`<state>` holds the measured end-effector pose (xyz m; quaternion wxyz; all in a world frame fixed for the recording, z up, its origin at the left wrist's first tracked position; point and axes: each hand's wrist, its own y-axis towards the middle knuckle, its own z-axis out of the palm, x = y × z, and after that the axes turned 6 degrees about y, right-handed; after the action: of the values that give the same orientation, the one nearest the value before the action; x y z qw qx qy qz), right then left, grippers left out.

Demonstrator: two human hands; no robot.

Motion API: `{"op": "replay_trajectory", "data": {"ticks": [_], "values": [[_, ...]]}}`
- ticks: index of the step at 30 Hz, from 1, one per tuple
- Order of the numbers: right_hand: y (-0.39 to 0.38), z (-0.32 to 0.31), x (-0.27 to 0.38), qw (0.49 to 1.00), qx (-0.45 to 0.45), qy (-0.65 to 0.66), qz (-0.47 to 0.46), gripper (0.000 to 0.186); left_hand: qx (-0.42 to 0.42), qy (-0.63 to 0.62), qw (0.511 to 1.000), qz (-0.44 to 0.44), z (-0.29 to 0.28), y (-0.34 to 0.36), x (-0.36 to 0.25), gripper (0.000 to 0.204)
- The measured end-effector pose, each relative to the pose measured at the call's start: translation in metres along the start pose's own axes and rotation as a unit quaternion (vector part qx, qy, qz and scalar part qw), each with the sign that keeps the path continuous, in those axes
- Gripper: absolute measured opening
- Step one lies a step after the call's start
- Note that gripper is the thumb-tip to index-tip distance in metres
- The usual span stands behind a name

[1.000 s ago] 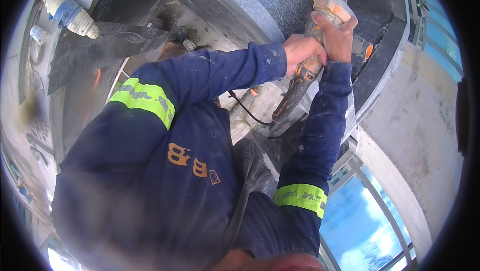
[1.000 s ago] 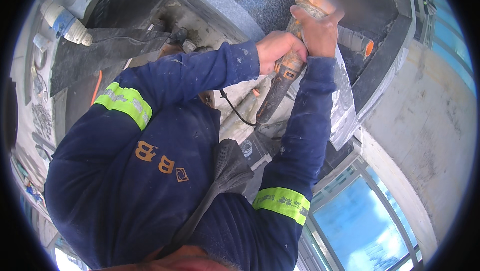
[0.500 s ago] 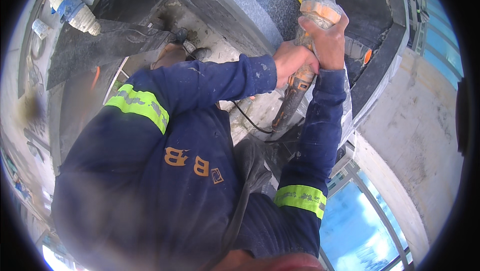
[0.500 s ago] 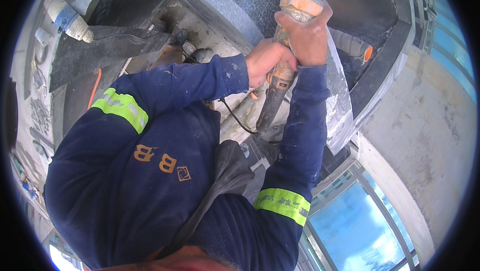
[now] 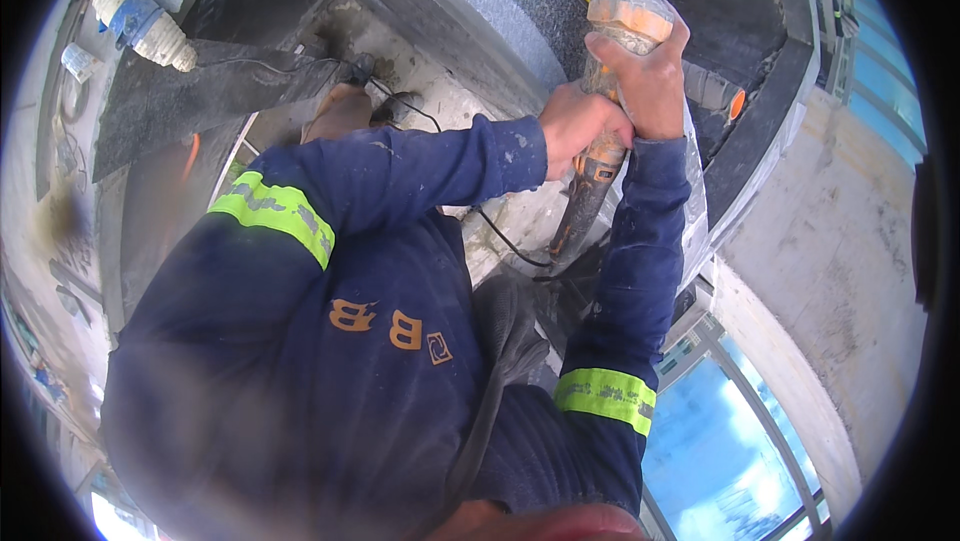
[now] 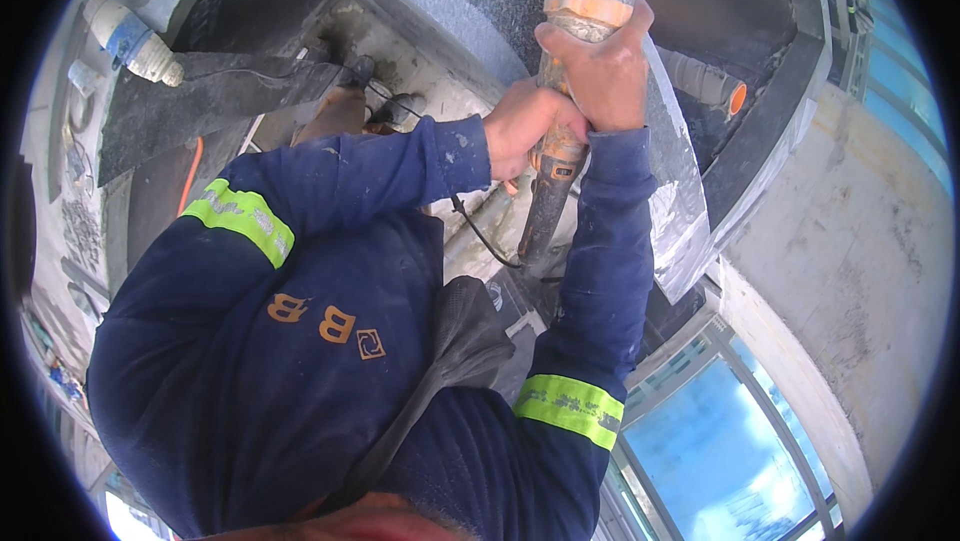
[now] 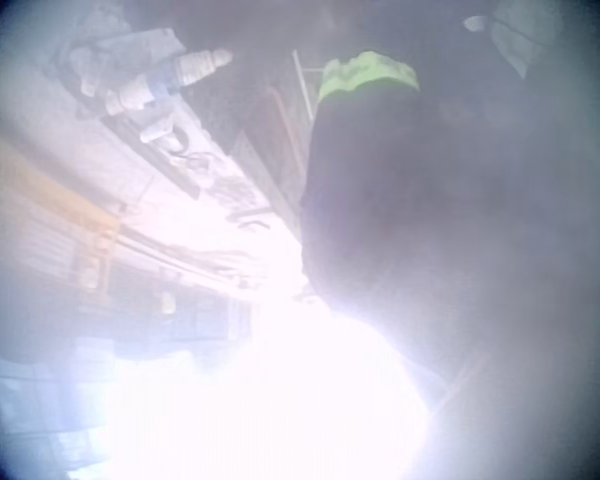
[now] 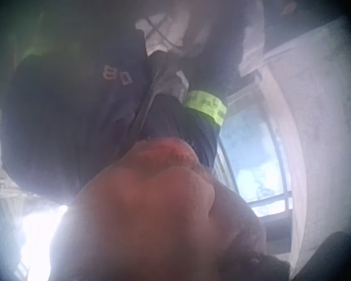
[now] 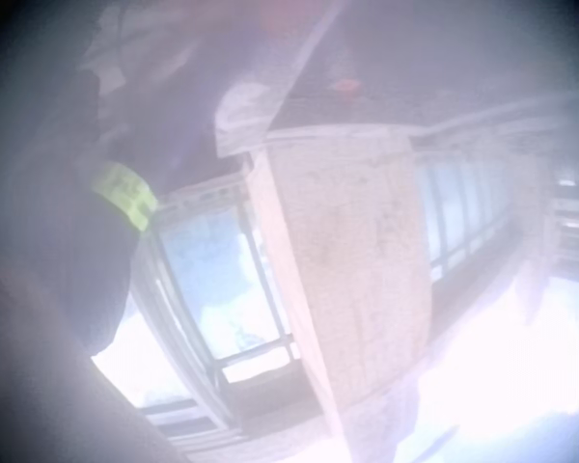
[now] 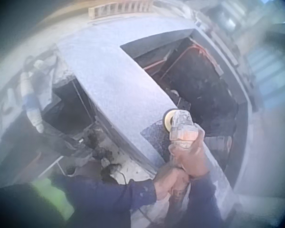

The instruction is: The person uses an angle grinder with a yellow disc to grind the surface of a large dark stone slab. The person holds the tool with both hands and moves it along the slab's edge and face, generating dust.

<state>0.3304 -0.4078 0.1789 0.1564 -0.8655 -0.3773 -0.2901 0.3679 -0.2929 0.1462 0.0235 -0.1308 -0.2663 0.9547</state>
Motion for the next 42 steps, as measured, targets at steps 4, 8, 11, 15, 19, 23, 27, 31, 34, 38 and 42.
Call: {"op": "replay_trajectory", "data": {"ticks": [4, 8, 11, 15, 19, 23, 27, 31, 34, 38, 42], "values": [[0.006, -0.001, -0.003, 0.972, 0.015, -0.231, -0.047, 0.08, 0.033, -0.001, 0.998, -0.049, -0.002, 0.003, -0.003, 0.024], [-0.001, 0.002, -0.001, 0.998, -0.019, 0.035, 0.046, 0.071, -0.009, 0.018, 1.0, 0.004, -0.002, 0.002, -0.003, 0.024], [0.0, 0.002, 0.002, 0.997, 0.015, -0.07, -0.028, 0.068, -0.004, 0.003, 1.0, -0.003, -0.001, 0.001, -0.004, 0.026], [0.013, -0.002, 0.008, 0.984, 0.017, -0.17, -0.041, 0.093, 0.039, 0.009, 0.998, -0.047, -0.002, 0.003, -0.008, 0.018], [0.005, 0.003, 0.012, 0.999, 0.006, 0.026, 0.047, 0.098, 0.016, 0.0, 1.0, -0.014, -0.004, 0.0, -0.005, 0.027], [0.002, 0.005, 0.008, 0.999, -0.001, 0.003, 0.037, 0.097, 0.01, -0.01, 1.0, 0.002, -0.006, 0.0, -0.002, 0.028], [0.008, 0.005, 0.003, 0.988, 0.003, -0.139, -0.064, 0.096, 0.044, -0.008, 0.998, -0.038, -0.008, 0.001, -0.005, 0.033], [0.003, 0.009, 0.006, 1.0, 0.016, 0.015, -0.001, 0.096, 0.005, -0.004, 1.0, 0.001, -0.007, -0.004, -0.007, 0.028], [0.002, 0.01, 0.011, 0.999, 0.026, 0.017, -0.037, 0.095, -0.013, -0.008, 1.0, 0.018, -0.005, -0.008, -0.008, 0.028], [0.012, 0.006, 0.011, 0.99, 0.021, -0.134, -0.029, 0.089, 0.022, -0.01, 0.998, -0.052, -0.006, -0.003, -0.011, 0.028], [0.01, 0.008, 0.007, 0.997, -0.016, -0.023, -0.072, 0.094, -0.008, -0.013, 1.0, -0.016, -0.005, 0.0, -0.008, 0.025]]}}
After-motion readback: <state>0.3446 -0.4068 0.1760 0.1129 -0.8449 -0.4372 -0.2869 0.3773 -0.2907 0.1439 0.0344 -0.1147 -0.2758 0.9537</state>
